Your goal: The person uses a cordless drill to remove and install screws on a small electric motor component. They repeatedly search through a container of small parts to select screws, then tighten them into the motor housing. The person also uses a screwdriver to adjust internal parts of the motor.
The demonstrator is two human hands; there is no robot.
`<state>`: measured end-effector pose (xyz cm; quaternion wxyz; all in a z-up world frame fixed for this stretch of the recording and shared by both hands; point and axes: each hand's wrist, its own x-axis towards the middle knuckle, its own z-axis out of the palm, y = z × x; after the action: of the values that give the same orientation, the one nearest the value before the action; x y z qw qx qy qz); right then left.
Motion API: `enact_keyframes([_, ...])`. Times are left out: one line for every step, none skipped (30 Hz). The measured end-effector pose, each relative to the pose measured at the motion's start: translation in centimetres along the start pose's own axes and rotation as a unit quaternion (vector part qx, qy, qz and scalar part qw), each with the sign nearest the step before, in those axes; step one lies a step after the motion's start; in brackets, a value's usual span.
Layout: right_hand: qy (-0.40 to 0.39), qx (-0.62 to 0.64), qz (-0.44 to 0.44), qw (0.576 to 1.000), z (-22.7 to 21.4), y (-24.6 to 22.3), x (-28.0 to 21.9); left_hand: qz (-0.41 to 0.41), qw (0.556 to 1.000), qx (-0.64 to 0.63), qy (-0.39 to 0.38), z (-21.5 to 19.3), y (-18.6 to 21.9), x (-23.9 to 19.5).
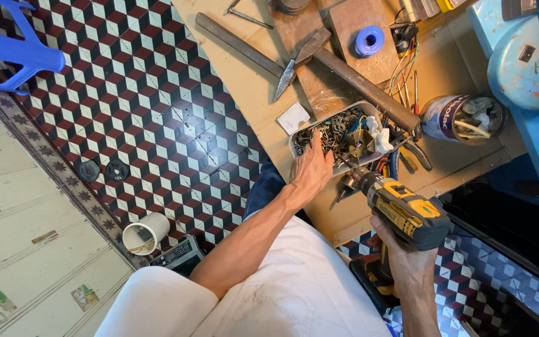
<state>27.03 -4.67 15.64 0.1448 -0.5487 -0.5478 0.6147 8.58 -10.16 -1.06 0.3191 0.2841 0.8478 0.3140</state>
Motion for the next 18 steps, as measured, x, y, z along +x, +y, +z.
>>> enact_keyframes([0.000, 0.001, 0.000, 1.000, 0.0, 0.0, 0.0, 0.001, 1.000, 0.019, -0.015, 0.2, -0.2, 0.6])
enact_keyframes([0.002, -0.011, 0.008, 1.000, 0.0, 0.1, 0.0, 0.003, 0.999, 0.038, -0.031, 0.7, -0.4, 1.1])
enact_keyframes([0.004, -0.023, 0.017, 1.000, -0.1, 0.1, 0.0, 0.019, 0.996, 0.072, -0.039, 1.2, -0.8, 1.6])
enact_keyframes([0.008, -0.035, 0.025, 0.999, -0.2, 0.2, 0.0, 0.036, 0.993, 0.105, -0.047, 2.0, -1.2, 1.9])
enact_keyframes([0.009, -0.040, 0.026, 0.999, -0.4, 0.3, -0.1, 0.053, 0.987, 0.139, -0.055, 2.8, -1.6, 2.2])
enact_keyframes([0.010, -0.044, 0.027, 0.999, -0.4, 0.3, -0.1, 0.065, 0.981, 0.171, -0.060, 3.6, -2.0, 2.1])
enact_keyframes([0.011, -0.048, 0.028, 0.998, -0.5, 0.4, -0.1, 0.077, 0.974, 0.203, -0.066, 4.5, -2.4, 1.7])
enact_keyframes([0.008, -0.043, 0.023, 0.999, -0.5, 0.5, -0.1, 0.089, 0.965, 0.235, -0.070, 5.2, -2.9, 1.4])
enact_keyframes([0.006, -0.038, 0.018, 0.999, -0.6, 0.5, -0.1, 0.077, 0.966, 0.236, -0.077, 5.7, -3.4, 1.2])
enact_keyframes([0.006, -0.034, 0.013, 0.999, -0.7, 0.6, -0.1, 0.067, 0.966, 0.236, -0.084, 6.1, -3.7, 1.1])
enact_keyframes([0.010, -0.035, 0.017, 0.999, -0.9, 0.6, 0.0, 0.057, 0.966, 0.236, -0.092, 6.4, -4.0, 1.1])
enact_keyframes([0.011, -0.036, 0.022, 0.999, -1.0, 0.7, 0.1, 0.074, 0.966, 0.233, -0.087, 6.4, -4.3, 0.9])
enact_keyframes([0.012, -0.037, 0.028, 0.999, -1.0, 0.8, 0.1, 0.092, 0.965, 0.230, -0.083, 6.2, -4.6, 0.7])
enact_keyframes([0.010, -0.031, 0.029, 0.999, -1.0, 0.8, 0.2, 0.110, 0.965, 0.227, -0.076, 5.8, -4.7, 0.8])
enact_keyframes([0.009, -0.025, 0.030, 0.999, -0.9, 0.8, 0.3, 0.095, 0.968, 0.220, -0.074, 5.4, -4.6, 0.9])
enact_keyframes([0.008, -0.019, 0.031, 0.999, -1.0, 0.8, 0.3, 0.080, 0.971, 0.212, -0.072, 5.0, -4.3, 1.0])
enact_keyframes([0.010, -0.024, 0.035, 0.999, -1.0, 0.8, 0.3, 0.065, 0.974, 0.204, -0.070, 4.7, -3.9, 1.0])
enact_keyframes([0.011, -0.029, 0.037, 0.999, -1.0, 0.7, 0.4, 0.056, 0.976, 0.197, -0.077, 4.4, -3.4, 1.2])
